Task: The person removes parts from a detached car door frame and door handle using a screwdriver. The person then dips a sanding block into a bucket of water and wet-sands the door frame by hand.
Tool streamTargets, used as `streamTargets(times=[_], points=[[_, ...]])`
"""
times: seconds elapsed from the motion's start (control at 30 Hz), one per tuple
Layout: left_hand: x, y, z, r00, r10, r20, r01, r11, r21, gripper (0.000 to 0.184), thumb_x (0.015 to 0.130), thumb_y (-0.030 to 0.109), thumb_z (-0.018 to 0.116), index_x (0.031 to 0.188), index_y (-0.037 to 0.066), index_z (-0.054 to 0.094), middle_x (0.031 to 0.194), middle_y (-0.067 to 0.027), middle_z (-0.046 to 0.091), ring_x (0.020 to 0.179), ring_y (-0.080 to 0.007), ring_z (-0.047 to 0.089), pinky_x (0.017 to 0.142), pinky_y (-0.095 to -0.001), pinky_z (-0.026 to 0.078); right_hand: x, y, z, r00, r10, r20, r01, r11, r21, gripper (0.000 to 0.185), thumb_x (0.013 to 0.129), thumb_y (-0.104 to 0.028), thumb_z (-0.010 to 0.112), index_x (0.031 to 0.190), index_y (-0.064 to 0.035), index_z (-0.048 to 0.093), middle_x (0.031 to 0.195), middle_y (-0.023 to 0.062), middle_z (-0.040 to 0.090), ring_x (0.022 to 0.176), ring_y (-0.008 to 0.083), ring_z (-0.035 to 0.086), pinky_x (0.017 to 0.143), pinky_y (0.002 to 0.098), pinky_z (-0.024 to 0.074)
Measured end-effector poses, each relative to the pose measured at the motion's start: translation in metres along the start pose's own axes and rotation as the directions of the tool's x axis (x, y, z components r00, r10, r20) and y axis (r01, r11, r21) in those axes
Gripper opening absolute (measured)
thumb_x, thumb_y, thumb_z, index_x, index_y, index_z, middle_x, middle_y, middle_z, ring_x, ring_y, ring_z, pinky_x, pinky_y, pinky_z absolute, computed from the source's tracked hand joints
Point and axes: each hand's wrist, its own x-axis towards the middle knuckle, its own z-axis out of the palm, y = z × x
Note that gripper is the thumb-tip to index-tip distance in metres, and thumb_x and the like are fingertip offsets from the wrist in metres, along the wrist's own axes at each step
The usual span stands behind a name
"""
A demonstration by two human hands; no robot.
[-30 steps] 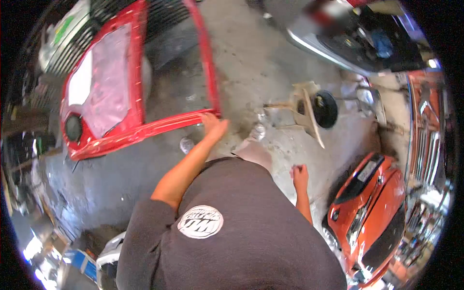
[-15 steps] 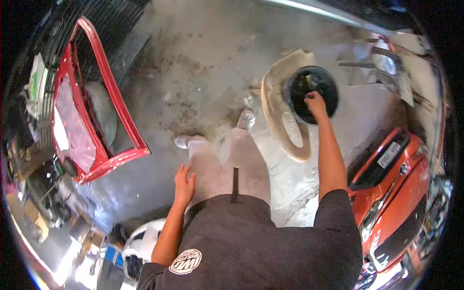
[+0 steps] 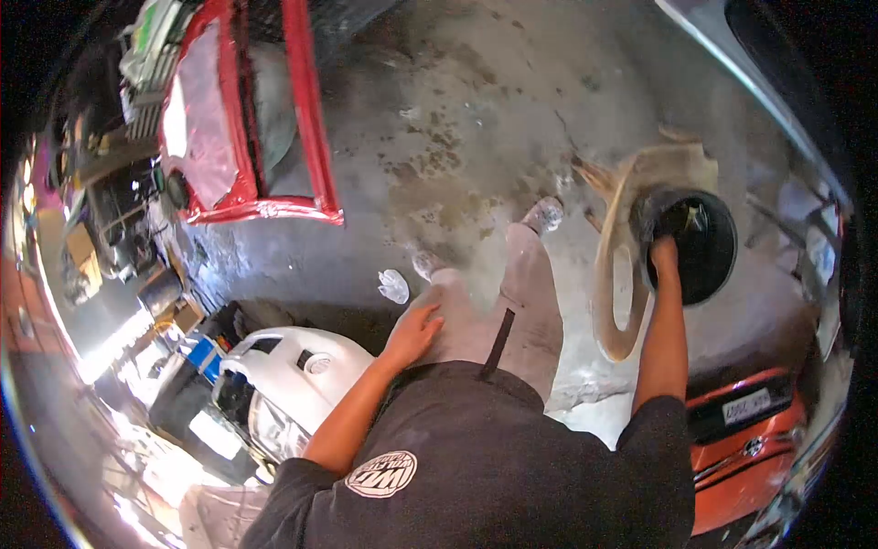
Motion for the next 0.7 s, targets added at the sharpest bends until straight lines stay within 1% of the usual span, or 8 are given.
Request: streamTargets(times=[0.03,0.07,0.13,0.2,0.5,0.57,0.6,0.7], points=[[-0.001,0.0,-0.003,0.999,0.049,-0.02,-0.049,0.999,-0.012,0.047,0.096,0.03,0.059,0.131,-0.001,0.056,0.13,-0.0227,0.059,0.104,-0.0323,0.063,0.094,-0.0383,0.047,-0.027,-0.003,-0.017,0.98,-0.024,-0.197,0.063,0.978,0.197,0.031,0.089,-0.015,0.054,0.108,0.0079,0.064,0.11,0.034,0.062,0.106,0.0502,0.059,0.088,0.0501,0.0477],[-0.003,-0.002,-0.007,0.994,0.102,-0.039,-0.103,0.995,-0.021,0.047,0.096,0.03,0.058,0.132,0.0,0.056,0.131,-0.0227,0.059,0.105,-0.0325,0.063,0.095,-0.0383,0.047,-0.045,0.006,-0.028,0.961,-0.129,-0.245,0.168,0.975,0.144,0.044,0.088,-0.009,0.057,0.131,0.0012,0.055,0.105,0.0232,0.069,0.088,0.0377,0.069,0.072,0.0442,0.0541],[-0.008,-0.01,-0.015,0.994,0.092,-0.056,-0.097,0.991,-0.093,0.048,0.096,0.031,0.058,0.133,-0.001,0.055,0.132,-0.0227,0.058,0.11,-0.0336,0.061,0.098,-0.0386,0.046,-0.106,-0.031,-0.093,0.934,0.355,0.047,-0.278,0.635,0.72,0.03,0.092,-0.014,0.053,0.117,0.0007,0.059,0.085,0.0186,0.066,0.065,0.028,0.066,0.054,0.036,0.0504],[-0.014,-0.026,-0.025,0.99,0.11,-0.089,-0.122,0.982,-0.142,0.049,0.096,0.031,0.057,0.134,-0.001,0.054,0.134,-0.0227,0.057,0.116,-0.0346,0.059,0.101,-0.0392,0.044,-0.135,-0.031,-0.119,0.877,0.471,-0.096,-0.268,0.644,0.716,0.042,0.092,-0.007,0.051,0.134,-0.0022,0.054,0.096,0.0162,0.067,0.062,0.0179,0.066,0.044,0.0324,0.0445],[-0.07,-0.208,-0.073,0.956,0.186,-0.229,-0.226,0.96,-0.163,0.053,0.098,0.036,0.051,0.135,-0.002,0.052,0.137,-0.0226,0.055,0.129,-0.0366,0.051,0.109,-0.0413,0.039,-0.231,-0.21,-0.203,0.917,0.063,-0.395,0.118,0.9,0.419,0.039,0.09,-0.01,0.05,0.127,0.0021,0.059,0.126,0.021,0.064,0.107,0.0379,0.064,0.093,0.0412,0.0473],[-0.087,-0.254,-0.093,0.938,0.2,-0.282,-0.249,0.956,-0.152,0.054,0.098,0.037,0.051,0.135,-0.001,0.052,0.137,-0.0223,0.054,0.129,-0.0365,0.05,0.11,-0.0416,0.038,-0.231,-0.257,-0.186,0.822,-0.221,-0.524,0.259,0.966,0.0,0.041,0.086,-0.009,0.054,0.125,0.0021,0.06,0.119,0.0247,0.065,0.106,0.0417,0.063,0.093,0.0424,0.048],[-0.093,-0.276,-0.107,0.928,0.192,-0.321,-0.261,0.946,-0.19,0.054,0.098,0.038,0.051,0.136,0.0,0.052,0.139,-0.0225,0.053,0.13,-0.0361,0.049,0.11,-0.0414,0.038,-0.216,-0.281,-0.174,0.883,-0.093,-0.461,0.079,0.996,-0.048,0.04,0.085,-0.008,0.056,0.123,0.002,0.061,0.118,0.0249,0.066,0.106,0.0402,0.063,0.092,0.0438,0.0482],[-0.122,-0.339,-0.131,0.904,0.146,-0.403,-0.279,0.914,-0.294,0.055,0.099,0.04,0.05,0.137,0.001,0.052,0.141,-0.0228,0.051,0.133,-0.0351,0.047,0.111,-0.0411,0.037,-0.204,-0.342,-0.147,0.862,-0.279,-0.423,0.408,0.877,0.254,0.049,0.083,-0.01,0.063,0.131,-0.0028,0.059,0.124,0.0233,0.064,0.115,0.0367,0.06,0.103,0.0426,0.0419]])
